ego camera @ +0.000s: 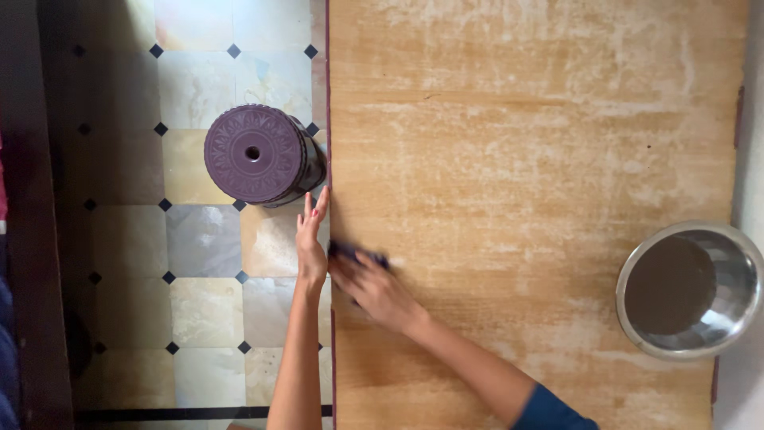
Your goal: The person wipes a wooden table surface with a dark cloth, repeatedly dipping the cloth into a metal bowl of water to re-wet it. They move the bowl aside to clean underneath and continue wiping the entire tabletop area.
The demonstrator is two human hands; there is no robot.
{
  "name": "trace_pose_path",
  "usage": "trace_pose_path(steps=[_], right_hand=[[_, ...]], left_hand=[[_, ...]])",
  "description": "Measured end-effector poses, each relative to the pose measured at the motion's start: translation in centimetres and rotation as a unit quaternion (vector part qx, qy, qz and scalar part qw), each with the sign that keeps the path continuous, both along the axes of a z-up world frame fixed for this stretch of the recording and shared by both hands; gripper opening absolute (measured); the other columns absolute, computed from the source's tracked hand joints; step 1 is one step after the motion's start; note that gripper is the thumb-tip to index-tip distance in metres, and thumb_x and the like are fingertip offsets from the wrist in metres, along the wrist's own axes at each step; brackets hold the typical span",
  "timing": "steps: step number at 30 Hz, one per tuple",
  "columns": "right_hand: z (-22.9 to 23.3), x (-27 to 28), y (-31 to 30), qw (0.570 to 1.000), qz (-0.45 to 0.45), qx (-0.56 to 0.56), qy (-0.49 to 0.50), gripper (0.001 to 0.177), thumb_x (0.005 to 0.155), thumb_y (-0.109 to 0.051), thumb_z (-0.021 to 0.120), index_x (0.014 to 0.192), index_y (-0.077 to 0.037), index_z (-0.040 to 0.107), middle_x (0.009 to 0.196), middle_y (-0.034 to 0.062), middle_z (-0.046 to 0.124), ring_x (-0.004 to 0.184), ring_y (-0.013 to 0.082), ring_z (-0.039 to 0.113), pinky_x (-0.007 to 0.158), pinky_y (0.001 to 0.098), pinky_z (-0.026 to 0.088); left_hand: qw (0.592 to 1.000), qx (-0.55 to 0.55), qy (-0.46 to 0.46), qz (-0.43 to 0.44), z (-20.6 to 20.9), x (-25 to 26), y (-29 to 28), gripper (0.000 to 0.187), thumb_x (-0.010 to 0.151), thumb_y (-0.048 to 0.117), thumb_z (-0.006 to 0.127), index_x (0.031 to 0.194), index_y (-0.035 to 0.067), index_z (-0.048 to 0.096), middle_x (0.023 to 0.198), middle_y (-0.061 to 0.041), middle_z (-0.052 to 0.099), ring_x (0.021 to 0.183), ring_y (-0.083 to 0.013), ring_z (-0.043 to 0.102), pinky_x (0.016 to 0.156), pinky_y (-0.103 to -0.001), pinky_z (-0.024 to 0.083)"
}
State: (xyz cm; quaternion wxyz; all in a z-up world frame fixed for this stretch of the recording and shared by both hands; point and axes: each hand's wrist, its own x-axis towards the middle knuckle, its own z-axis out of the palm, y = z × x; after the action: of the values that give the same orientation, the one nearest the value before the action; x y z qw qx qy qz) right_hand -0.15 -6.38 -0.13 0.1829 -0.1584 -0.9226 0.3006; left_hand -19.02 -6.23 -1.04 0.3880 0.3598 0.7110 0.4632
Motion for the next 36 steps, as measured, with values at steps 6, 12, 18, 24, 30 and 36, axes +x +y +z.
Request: trace_pose_path(steps=[6, 12, 18, 24, 30, 36], right_hand=[[0.6, 2.5, 10.0, 0.991, -0.076, 0.103, -0.042, 0.048, 0.096, 0.0, 0.057, 0.142, -0.013, 0.063, 0.151, 0.0064, 0.059, 0.146, 0.0215, 0.049, 0.126, 0.046, 0.033], [0.5, -4.8, 23.0, 0.969, -0.241, 0.046, -0.018, 0.055, 0.096, -0.008, 0.061, 0.149, 0.003, 0.052, 0.159, 0.0216, 0.045, 0.151, 0.0344, 0.035, 0.126, 0.0469, 0.023], [-1.7, -5.3, 11.2, 0.982, -0.077, 0.169, -0.014, 0.053, 0.099, -0.014, 0.053, 0.147, 0.009, 0.052, 0.153, 0.0265, 0.054, 0.147, 0.034, 0.049, 0.127, 0.0493, 0.031], [0.0, 0.4, 2.9, 0.963, 0.154, -0.008, -0.22, 0.048, 0.098, -0.03, 0.058, 0.139, -0.005, 0.057, 0.153, 0.0159, 0.049, 0.15, 0.0343, 0.04, 0.127, 0.0568, 0.022], [-2.9, -2.7, 17.8, 0.855, -0.105, 0.477, -0.173, 0.059, 0.112, -0.038, 0.046, 0.167, -0.017, 0.037, 0.174, -0.0029, 0.03, 0.161, 0.0133, 0.021, 0.135, 0.0401, 0.013], [-4.4, 10.0, 28.4, 0.916, -0.376, 0.103, -0.099, 0.063, 0.107, -0.035, 0.057, 0.157, -0.002, 0.04, 0.158, 0.0206, 0.045, 0.148, 0.0361, 0.037, 0.12, 0.0623, 0.02]], left_hand=[[0.985, -0.045, 0.159, -0.046, -0.2, 0.6, -0.3, 0.064, 0.11, 0.047, 0.021, 0.16, 0.009, 0.038, 0.167, -0.005, 0.037, 0.161, -0.0287, 0.016, 0.128, -0.048, 0.006], [0.98, -0.048, 0.188, -0.039, 0.1, 1.6, -0.1, 0.064, 0.11, 0.046, 0.028, 0.161, 0.009, 0.034, 0.169, -0.007, 0.033, 0.16, -0.0286, 0.017, 0.127, -0.049, 0.008], [0.98, 0.001, 0.199, -0.009, 2.8, 1.7, 0.4, 0.061, 0.113, 0.044, 0.02, 0.161, 0.01, 0.036, 0.17, -0.008, 0.034, 0.162, -0.0304, 0.016, 0.129, -0.05, 0.007], [0.972, 0.039, 0.231, -0.015, 4.9, 5.0, 1.3, 0.054, 0.111, 0.04, 0.029, 0.152, 0.013, 0.054, 0.165, -0.006, 0.045, 0.163, -0.03, 0.02, 0.132, -0.052, 0.006], [0.954, 0.047, 0.286, -0.076, 5.5, 9.4, 2.5, 0.053, 0.108, 0.037, 0.043, 0.152, 0.01, 0.052, 0.166, -0.009, 0.041, 0.161, -0.031, 0.021, 0.13, -0.053, 0.004], [0.945, 0.015, 0.296, -0.141, 4.4, 13.5, 1.6, 0.055, 0.106, 0.04, 0.047, 0.151, 0.01, 0.052, 0.165, -0.008, 0.04, 0.159, -0.0319, 0.02, 0.129, -0.054, 0.004]])
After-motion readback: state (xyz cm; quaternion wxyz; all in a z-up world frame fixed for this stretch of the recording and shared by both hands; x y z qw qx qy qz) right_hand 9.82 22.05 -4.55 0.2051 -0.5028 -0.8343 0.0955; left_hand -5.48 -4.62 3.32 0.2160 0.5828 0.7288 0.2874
